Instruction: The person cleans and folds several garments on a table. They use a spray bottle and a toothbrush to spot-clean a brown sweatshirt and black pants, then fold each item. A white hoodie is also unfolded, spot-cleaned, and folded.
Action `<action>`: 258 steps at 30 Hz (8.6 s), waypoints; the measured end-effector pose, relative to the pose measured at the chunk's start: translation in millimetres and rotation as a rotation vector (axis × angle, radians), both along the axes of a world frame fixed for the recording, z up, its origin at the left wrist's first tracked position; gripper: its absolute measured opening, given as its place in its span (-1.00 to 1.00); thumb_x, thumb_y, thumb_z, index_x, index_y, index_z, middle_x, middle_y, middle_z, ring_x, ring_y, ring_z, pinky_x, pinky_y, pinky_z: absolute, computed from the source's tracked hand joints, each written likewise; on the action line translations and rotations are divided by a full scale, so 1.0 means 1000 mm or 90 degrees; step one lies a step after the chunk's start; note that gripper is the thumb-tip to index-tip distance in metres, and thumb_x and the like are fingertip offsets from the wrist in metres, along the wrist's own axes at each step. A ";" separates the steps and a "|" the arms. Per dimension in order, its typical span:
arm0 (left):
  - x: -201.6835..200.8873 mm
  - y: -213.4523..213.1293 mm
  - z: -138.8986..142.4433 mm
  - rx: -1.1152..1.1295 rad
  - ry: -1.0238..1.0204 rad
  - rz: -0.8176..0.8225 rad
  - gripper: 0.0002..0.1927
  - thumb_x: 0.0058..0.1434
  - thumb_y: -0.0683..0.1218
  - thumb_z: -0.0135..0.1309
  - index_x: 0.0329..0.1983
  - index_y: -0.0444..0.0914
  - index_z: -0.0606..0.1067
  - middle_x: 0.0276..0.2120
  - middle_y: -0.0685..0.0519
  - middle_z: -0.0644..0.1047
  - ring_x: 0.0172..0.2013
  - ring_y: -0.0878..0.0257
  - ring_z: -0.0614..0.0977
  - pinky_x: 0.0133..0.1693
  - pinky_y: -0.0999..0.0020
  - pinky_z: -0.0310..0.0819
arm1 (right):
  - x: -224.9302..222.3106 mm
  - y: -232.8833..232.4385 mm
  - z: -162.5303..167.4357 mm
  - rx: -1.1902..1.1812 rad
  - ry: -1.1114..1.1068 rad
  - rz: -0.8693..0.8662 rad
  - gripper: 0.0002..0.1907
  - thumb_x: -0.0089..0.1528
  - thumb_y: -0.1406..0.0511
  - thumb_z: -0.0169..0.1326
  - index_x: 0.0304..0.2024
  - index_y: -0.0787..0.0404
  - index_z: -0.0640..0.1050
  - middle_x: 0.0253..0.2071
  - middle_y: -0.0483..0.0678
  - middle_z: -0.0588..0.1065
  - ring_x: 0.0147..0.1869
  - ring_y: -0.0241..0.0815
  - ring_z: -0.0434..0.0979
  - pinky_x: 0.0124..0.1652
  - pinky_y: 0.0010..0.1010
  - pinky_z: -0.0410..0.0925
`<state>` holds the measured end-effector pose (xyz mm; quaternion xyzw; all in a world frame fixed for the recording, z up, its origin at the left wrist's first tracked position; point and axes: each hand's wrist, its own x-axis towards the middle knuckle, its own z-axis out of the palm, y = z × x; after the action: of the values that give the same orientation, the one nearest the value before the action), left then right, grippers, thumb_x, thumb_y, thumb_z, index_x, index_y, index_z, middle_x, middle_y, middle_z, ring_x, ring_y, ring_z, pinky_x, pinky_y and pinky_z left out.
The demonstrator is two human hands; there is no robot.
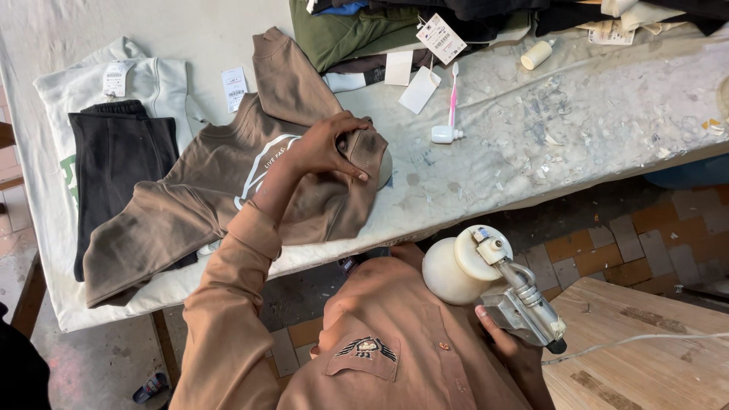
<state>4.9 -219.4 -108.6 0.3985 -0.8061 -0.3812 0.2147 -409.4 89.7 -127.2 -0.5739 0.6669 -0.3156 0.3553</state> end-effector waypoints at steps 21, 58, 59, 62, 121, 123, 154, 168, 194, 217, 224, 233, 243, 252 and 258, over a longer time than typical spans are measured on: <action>-0.052 0.036 -0.046 -0.250 0.052 0.322 -0.25 -0.22 0.14 0.47 0.02 -0.20 0.46 0.03 0.03 0.57 0.09 0.06 0.54 0.18 0.08 0.24 | 0.029 -0.011 0.021 0.061 -0.150 0.035 -0.78 0.05 0.37 0.30 -0.25 0.29 0.64 -0.28 0.01 0.64 -0.20 -0.20 0.66 -0.18 -0.33 0.51; -0.071 0.042 -0.054 -0.178 -0.021 0.502 0.04 -0.18 0.34 0.48 0.24 -0.27 0.33 0.12 -0.12 0.45 0.25 -0.09 0.41 0.36 -0.04 0.09 | 0.064 -0.009 0.042 -0.057 -0.031 0.046 -0.61 -0.07 0.28 0.34 -0.24 0.36 0.61 -0.44 0.06 0.63 -0.44 -0.15 0.72 -0.45 -0.37 0.54; -0.071 0.042 -0.054 -0.199 -0.027 0.500 0.04 -0.17 0.33 0.49 0.24 -0.28 0.33 0.12 -0.13 0.45 0.25 -0.11 0.40 0.35 -0.05 0.08 | 0.064 -0.007 0.041 -0.049 -0.032 0.038 -0.60 -0.08 0.29 0.34 -0.24 0.36 0.62 -0.45 0.07 0.63 -0.45 -0.15 0.71 -0.47 -0.37 0.55; -0.072 0.042 -0.055 -0.238 -0.039 0.501 0.04 -0.17 0.32 0.51 0.24 -0.30 0.33 0.12 -0.15 0.44 0.24 -0.13 0.38 0.32 -0.08 0.07 | 0.063 -0.003 0.037 -0.052 0.005 0.024 -0.66 -0.06 0.28 0.33 -0.28 0.34 0.62 -0.48 0.06 0.62 -0.47 -0.16 0.70 -0.47 -0.38 0.55; -0.067 0.044 -0.065 -0.184 -0.018 0.497 0.01 -0.14 0.29 0.51 0.18 -0.35 0.31 0.06 -0.18 0.42 0.21 -0.13 0.39 0.31 -0.05 0.12 | 0.050 0.026 -0.023 -0.372 0.132 -0.063 -0.75 0.20 0.24 0.31 -0.11 0.13 0.58 -0.14 0.04 0.58 -0.08 -0.11 0.60 -0.07 -0.34 0.46; -0.063 0.043 -0.064 -0.173 0.003 0.477 0.00 -0.15 0.26 0.51 0.19 -0.34 0.30 0.06 -0.18 0.41 0.21 -0.14 0.39 0.31 -0.05 0.13 | 0.047 0.013 -0.025 -0.182 -0.113 -0.164 -0.76 0.23 0.26 0.27 -0.11 0.24 0.60 -0.14 -0.07 0.59 -0.08 -0.24 0.61 -0.07 -0.41 0.46; -0.028 0.044 0.010 0.071 0.315 0.271 -0.16 -0.11 -0.31 -0.07 0.39 -0.20 0.42 0.41 -0.10 0.37 0.52 -0.02 0.24 0.52 0.06 -0.04 | 0.015 -0.291 -0.080 -0.218 -0.064 -0.130 -0.57 0.36 0.21 0.23 0.09 0.44 0.52 0.07 0.16 0.55 0.09 -0.01 0.58 0.10 -0.20 0.42; -0.022 0.034 0.043 -0.084 0.166 0.403 -0.65 -0.05 -0.26 0.16 -0.15 -0.23 0.68 -0.17 0.01 0.63 -0.04 0.12 0.58 0.04 0.28 0.48 | 0.036 -0.234 -0.057 -0.310 0.305 -0.188 -0.43 0.18 0.28 0.32 0.07 0.51 0.38 0.06 0.27 0.35 0.14 0.30 0.39 0.12 0.10 0.28; -0.065 0.064 0.063 -0.196 0.013 -0.018 -0.59 0.03 -0.09 0.19 -0.01 -0.19 0.51 -0.18 0.00 0.60 -0.05 0.07 0.61 0.20 0.02 0.30 | 0.180 -0.186 0.065 -0.368 -0.136 0.020 -0.67 0.10 0.61 0.22 -0.12 0.29 0.55 -0.11 -0.03 0.50 -0.11 -0.21 0.57 -0.13 -0.46 0.46; -0.082 0.060 0.000 -0.502 -0.236 -0.215 -0.80 0.21 -0.07 0.04 -0.12 -0.17 0.49 -0.33 0.07 0.41 -0.27 0.20 0.49 -0.18 0.26 0.26 | 0.109 -0.206 -0.061 0.487 -0.660 0.267 -0.65 0.37 0.15 0.17 -0.40 0.25 0.47 -0.52 -0.21 0.35 -0.52 -0.43 0.21 -0.54 -0.58 0.11; -0.086 0.057 0.001 -0.470 -0.329 -0.208 -0.86 0.16 -0.05 0.08 -0.26 -0.18 0.47 -0.34 0.07 0.45 -0.25 0.17 0.53 -0.16 0.25 0.30 | 0.120 -0.208 -0.049 0.197 -0.259 0.295 -0.69 0.36 0.13 0.12 -0.28 0.25 0.55 -0.49 -0.13 0.38 -0.44 -0.25 0.29 -0.48 -0.38 0.17; -0.095 0.052 0.007 -0.287 -0.279 -0.259 -0.43 0.28 0.30 0.05 -0.44 -0.31 0.44 -0.66 -0.10 0.51 -0.63 0.01 0.56 -0.52 0.18 0.41 | 0.117 -0.190 0.010 -0.175 0.208 0.268 -0.75 0.25 0.18 0.15 -0.39 0.22 0.51 -0.47 0.03 0.53 -0.32 0.08 0.59 -0.37 -0.08 0.35; -0.091 0.054 -0.011 -0.352 -0.371 -0.359 -0.65 0.37 0.06 -0.06 -0.44 -0.27 0.45 -0.65 -0.01 0.51 -0.64 0.12 0.58 -0.54 0.24 0.41 | 0.110 -0.185 -0.032 0.082 -0.033 0.285 -0.53 0.38 -0.03 -0.08 -0.34 0.19 0.54 -0.49 -0.05 0.54 -0.40 -0.14 0.58 -0.39 -0.34 0.38; -0.095 0.052 -0.027 -0.431 -0.410 -0.421 -0.83 0.26 -0.06 -0.03 -0.29 -0.27 0.46 -0.53 0.04 0.53 -0.57 0.17 0.62 -0.48 0.28 0.46 | 0.085 -0.238 -0.067 0.556 -0.343 0.516 -0.42 0.32 -0.09 -0.11 -0.23 0.27 0.62 -0.42 -0.09 0.58 -0.46 -0.37 0.53 -0.61 -0.56 0.28; -0.087 0.047 -0.019 -0.349 -0.434 -0.415 -0.79 0.23 -0.04 0.01 -0.30 -0.30 0.44 -0.51 -0.02 0.52 -0.55 0.13 0.61 -0.46 0.25 0.48 | 0.101 -0.238 -0.063 0.446 -0.372 0.492 -0.57 0.42 0.10 0.07 -0.27 0.38 0.55 -0.45 -0.08 0.50 -0.49 -0.36 0.41 -0.53 -0.50 0.28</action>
<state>-82.3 -172.6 -127.7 0.1581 -0.9817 -0.0532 -0.0922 -308.2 -148.1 -190.5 -0.5130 0.3489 -0.0691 0.7813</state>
